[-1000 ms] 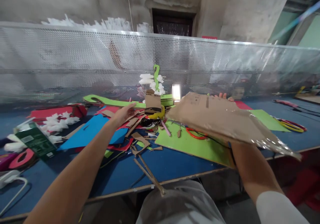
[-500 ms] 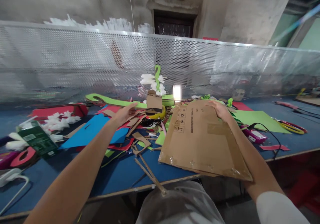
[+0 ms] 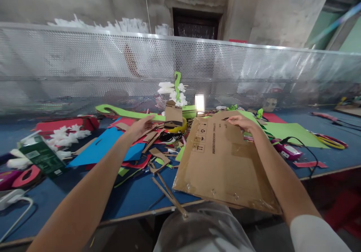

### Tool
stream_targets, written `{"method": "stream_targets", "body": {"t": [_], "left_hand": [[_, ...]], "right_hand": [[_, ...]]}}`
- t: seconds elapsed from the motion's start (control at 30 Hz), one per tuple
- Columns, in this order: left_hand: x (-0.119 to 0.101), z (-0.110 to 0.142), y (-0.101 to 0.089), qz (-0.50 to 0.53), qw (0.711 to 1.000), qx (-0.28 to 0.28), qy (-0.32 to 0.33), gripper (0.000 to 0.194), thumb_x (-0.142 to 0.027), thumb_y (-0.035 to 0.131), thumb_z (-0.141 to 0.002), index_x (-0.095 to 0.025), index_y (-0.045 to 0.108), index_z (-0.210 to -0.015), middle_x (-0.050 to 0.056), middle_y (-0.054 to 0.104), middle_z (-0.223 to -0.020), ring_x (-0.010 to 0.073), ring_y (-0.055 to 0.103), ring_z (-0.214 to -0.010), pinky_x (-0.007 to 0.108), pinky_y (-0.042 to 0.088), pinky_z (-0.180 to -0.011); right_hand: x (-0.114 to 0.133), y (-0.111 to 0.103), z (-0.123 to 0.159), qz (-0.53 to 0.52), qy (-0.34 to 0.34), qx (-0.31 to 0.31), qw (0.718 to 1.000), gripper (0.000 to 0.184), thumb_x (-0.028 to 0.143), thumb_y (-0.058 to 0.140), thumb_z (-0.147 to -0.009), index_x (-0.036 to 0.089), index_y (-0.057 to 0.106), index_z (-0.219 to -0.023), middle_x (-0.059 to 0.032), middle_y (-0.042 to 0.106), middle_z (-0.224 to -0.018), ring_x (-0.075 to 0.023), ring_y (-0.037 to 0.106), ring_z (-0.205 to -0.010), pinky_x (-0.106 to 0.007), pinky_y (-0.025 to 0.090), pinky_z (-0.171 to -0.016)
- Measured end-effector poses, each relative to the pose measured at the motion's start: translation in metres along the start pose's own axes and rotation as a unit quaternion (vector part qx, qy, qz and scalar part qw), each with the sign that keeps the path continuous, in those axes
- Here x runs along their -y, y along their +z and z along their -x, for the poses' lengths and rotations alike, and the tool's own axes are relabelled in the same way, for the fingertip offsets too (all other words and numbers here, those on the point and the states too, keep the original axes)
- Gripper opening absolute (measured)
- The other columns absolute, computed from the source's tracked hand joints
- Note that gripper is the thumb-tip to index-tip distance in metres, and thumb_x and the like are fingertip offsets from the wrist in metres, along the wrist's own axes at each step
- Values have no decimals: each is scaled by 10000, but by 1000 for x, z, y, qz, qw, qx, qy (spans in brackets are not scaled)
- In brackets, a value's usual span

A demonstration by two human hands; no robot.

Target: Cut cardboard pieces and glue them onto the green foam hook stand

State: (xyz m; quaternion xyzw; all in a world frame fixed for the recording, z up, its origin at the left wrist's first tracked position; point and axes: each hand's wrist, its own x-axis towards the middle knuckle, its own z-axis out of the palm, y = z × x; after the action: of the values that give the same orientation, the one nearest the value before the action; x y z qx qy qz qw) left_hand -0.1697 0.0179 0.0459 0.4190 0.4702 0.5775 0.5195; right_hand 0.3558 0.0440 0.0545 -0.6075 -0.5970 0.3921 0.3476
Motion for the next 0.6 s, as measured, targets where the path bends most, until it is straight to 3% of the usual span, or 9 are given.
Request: {"method": "stream_targets", "body": {"t": [0.17, 0.4, 0.5, 0.6], "left_hand": [[4, -5, -4, -13, 1000, 21, 8, 264, -358, 861, -788, -137, 785, -910, 86, 795, -873, 177, 722, -739, 246, 613, -726], [7, -8, -5, -16, 1000, 10, 16, 278, -362, 882, -759, -129, 791, -881, 73, 782, -813, 160, 695, -696, 234, 599, -704], [5, -7, -5, -21, 1000, 9, 8, 292, -360, 885, -752, -123, 800, -899, 81, 794, -843, 157, 703, -724, 233, 603, -749], [4, -6, -4, -21, 1000, 6, -2, 283, -350, 874, -770, -122, 804, -922, 93, 805, -889, 161, 713, -751, 235, 605, -756]], "right_hand": [[1, 8, -3, 26, -46, -21, 998, 388, 451, 848, -812, 196, 791, -1099, -122, 808, -1067, -236, 740, -897, -302, 587, -752], [8, 4, -4, 96, -90, 7, 991, 296, 406, 816, -830, 198, 827, -1039, -134, 800, -1171, -285, 727, -1070, -358, 564, -921], [20, -1, -8, 225, -139, 7, 964, 329, 469, 793, -846, 236, 837, -1073, -115, 792, -1221, -312, 722, -1107, -381, 553, -949], [40, 9, -13, 335, -174, 28, 926, 378, 542, 741, -892, 267, 829, -1137, -113, 791, -1235, -333, 733, -1095, -409, 562, -937]]}}
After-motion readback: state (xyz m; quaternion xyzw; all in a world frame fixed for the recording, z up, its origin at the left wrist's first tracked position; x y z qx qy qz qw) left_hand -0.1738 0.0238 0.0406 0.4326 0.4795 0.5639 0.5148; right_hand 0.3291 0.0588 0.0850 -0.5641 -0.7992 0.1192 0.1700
